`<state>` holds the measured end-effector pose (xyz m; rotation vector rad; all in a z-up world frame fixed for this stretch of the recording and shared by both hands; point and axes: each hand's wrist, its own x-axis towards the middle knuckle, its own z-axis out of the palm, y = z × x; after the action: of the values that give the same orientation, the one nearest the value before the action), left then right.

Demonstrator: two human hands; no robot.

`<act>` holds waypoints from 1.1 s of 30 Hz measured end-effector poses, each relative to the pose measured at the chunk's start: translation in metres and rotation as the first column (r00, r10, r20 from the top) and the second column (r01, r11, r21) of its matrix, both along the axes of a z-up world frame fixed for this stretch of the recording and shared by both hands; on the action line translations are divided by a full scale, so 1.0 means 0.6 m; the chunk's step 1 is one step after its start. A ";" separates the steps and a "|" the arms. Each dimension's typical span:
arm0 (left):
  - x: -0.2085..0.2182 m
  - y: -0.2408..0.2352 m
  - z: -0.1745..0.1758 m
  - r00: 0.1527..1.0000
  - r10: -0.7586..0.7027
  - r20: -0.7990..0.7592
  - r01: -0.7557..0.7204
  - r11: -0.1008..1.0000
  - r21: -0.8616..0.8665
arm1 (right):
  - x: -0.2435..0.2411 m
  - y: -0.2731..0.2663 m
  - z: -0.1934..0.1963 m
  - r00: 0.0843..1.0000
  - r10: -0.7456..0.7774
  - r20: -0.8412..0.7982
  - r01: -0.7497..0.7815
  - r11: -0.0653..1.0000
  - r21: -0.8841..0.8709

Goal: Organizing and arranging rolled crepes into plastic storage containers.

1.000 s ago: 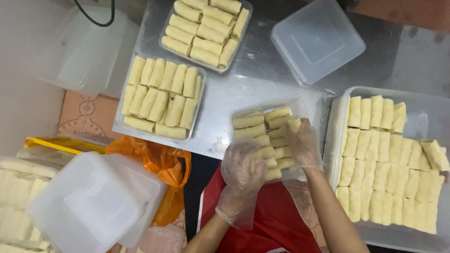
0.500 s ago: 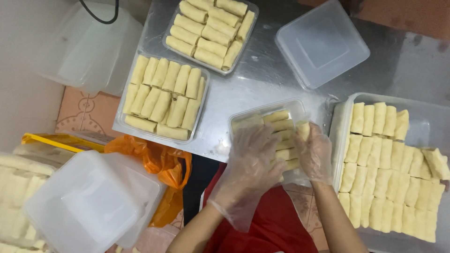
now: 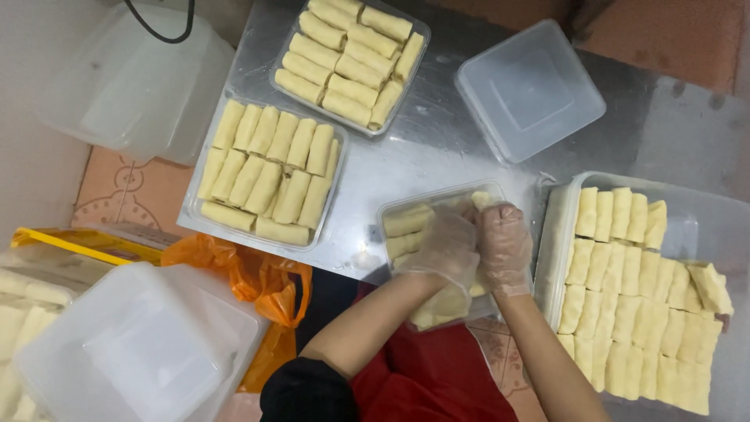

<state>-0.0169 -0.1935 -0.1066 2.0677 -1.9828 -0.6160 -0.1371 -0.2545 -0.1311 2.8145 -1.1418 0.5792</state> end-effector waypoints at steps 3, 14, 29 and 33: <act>-0.015 -0.020 -0.033 1.000 0.024 0.014 -0.025 0.996 0.087 | 0.000 0.000 0.030 0.984 0.173 0.034 -0.167 0.978 -0.128; -0.018 -0.004 -0.001 0.999 0.033 0.003 -0.033 0.996 0.083 | -0.024 -0.002 0.003 0.980 0.113 -0.166 -0.126 0.990 -0.068; 0.021 -0.001 0.087 0.997 -0.074 -0.014 0.076 0.970 0.230 | -0.033 0.000 -0.012 0.991 0.131 -0.026 -0.128 0.986 0.106; 0.082 0.019 0.187 0.978 -0.082 -0.190 0.116 0.977 0.180 | -0.030 0.124 0.152 0.987 0.158 -0.020 -0.144 0.941 0.307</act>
<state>0.0325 -0.1820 0.0056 1.9406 -1.9992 -1.0127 -0.1552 -0.1800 -0.0397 3.1815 -1.0992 0.3732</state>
